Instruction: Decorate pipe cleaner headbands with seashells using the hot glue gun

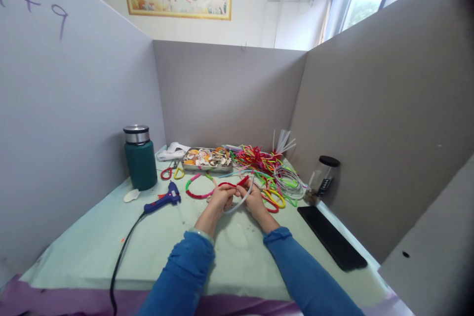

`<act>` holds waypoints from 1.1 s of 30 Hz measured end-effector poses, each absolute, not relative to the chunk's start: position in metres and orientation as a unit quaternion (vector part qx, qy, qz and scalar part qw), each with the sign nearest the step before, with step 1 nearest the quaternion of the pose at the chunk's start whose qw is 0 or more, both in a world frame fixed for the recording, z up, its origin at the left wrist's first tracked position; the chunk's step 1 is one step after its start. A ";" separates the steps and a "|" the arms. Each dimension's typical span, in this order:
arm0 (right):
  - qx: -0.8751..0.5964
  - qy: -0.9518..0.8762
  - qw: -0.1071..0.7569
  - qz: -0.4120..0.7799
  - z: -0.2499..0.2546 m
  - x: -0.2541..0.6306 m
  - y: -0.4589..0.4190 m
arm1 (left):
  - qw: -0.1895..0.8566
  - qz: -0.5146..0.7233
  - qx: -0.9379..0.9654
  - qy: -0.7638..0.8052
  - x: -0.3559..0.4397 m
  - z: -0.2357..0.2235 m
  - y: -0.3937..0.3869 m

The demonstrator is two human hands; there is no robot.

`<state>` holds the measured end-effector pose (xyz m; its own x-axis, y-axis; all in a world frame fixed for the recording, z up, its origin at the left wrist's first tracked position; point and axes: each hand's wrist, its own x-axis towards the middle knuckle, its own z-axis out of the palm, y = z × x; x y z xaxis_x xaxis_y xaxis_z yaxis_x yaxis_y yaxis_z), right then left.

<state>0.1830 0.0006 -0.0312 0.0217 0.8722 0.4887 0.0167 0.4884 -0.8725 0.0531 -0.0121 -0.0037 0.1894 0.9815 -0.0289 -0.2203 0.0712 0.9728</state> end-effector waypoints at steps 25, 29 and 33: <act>-0.365 -0.594 0.598 0.394 -0.034 0.187 0.006 | 0.588 0.497 0.466 0.436 0.052 -0.009 -0.007; -0.369 -0.613 0.585 0.381 -0.031 0.187 0.002 | 0.632 0.485 0.431 0.424 0.050 -0.006 -0.008; -0.365 -0.612 0.587 0.383 -0.030 0.187 0.001 | 0.645 0.471 0.427 0.424 0.050 -0.004 -0.009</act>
